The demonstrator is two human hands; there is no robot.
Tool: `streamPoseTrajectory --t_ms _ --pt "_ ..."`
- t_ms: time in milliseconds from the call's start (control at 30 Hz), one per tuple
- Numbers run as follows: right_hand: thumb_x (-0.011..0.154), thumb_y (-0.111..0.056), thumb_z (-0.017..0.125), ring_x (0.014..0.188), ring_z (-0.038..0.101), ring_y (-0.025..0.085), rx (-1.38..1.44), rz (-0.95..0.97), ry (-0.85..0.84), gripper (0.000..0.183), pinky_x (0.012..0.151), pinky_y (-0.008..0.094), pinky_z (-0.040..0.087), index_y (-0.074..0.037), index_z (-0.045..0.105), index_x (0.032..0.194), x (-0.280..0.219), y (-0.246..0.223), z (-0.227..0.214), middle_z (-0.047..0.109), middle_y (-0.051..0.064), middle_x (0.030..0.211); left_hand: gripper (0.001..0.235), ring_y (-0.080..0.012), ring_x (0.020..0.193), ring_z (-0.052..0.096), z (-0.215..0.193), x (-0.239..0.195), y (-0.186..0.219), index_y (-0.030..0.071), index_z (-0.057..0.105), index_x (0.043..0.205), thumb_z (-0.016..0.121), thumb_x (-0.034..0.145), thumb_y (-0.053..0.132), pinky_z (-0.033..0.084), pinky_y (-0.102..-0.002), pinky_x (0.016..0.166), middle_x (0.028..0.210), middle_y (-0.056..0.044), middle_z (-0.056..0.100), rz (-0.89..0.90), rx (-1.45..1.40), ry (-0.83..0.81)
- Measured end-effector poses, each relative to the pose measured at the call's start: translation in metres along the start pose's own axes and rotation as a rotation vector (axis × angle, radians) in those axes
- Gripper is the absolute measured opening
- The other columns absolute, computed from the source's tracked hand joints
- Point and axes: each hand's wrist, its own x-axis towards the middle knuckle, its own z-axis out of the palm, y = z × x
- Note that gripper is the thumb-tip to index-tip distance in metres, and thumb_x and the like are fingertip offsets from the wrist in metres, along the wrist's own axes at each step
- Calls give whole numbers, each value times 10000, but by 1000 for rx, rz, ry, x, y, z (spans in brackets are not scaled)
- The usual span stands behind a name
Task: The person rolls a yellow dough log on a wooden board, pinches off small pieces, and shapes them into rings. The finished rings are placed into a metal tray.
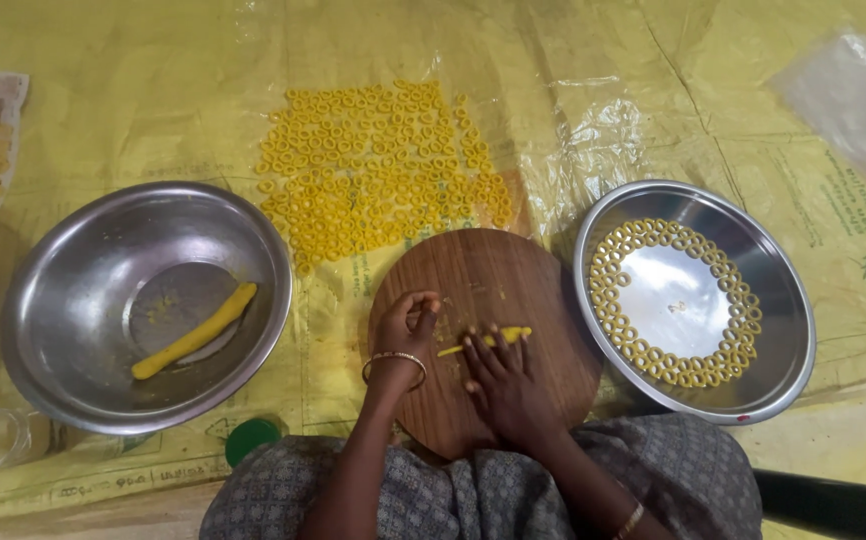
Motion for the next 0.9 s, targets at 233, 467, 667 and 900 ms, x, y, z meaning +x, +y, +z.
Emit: streamPoseTrajectory --t_ms 233,467,667,900 --pt "1051 -393 419 1548 188 320 148 31 -57 646 1234 564 93 -98 279 1609 47 28 24 304 101 1657 336 -177 944 747 -6 5 -17 75 706 1175 655 972 337 577 -342 871 1074 -75 752 -65 -21 16" --pt "1033 -431 403 1546 149 336 7 -57 -29 652 1210 610 47 -143 273 1603 10 19 22 305 46 1648 345 -180 908 735 -2 10 -23 63 714 1173 655 978 341 576 -352 877 1050 -79 748 -23 -58 9" --pt "1047 -458 362 1540 142 359 -30 -27 -30 635 1209 639 46 -154 290 1600 57 21 17 328 42 1638 361 -175 929 737 -7 8 -14 61 701 1188 647 978 350 575 -352 878 1073 -79 739 -51 -42 14" --pt "1033 -498 337 1549 94 351 -48 -44 -9 640 1187 653 19 -151 307 1570 28 4 6 324 40 1617 361 -191 929 748 -5 7 -12 55 714 1171 658 974 353 581 -357 888 1059 -96 760 -43 -31 17"
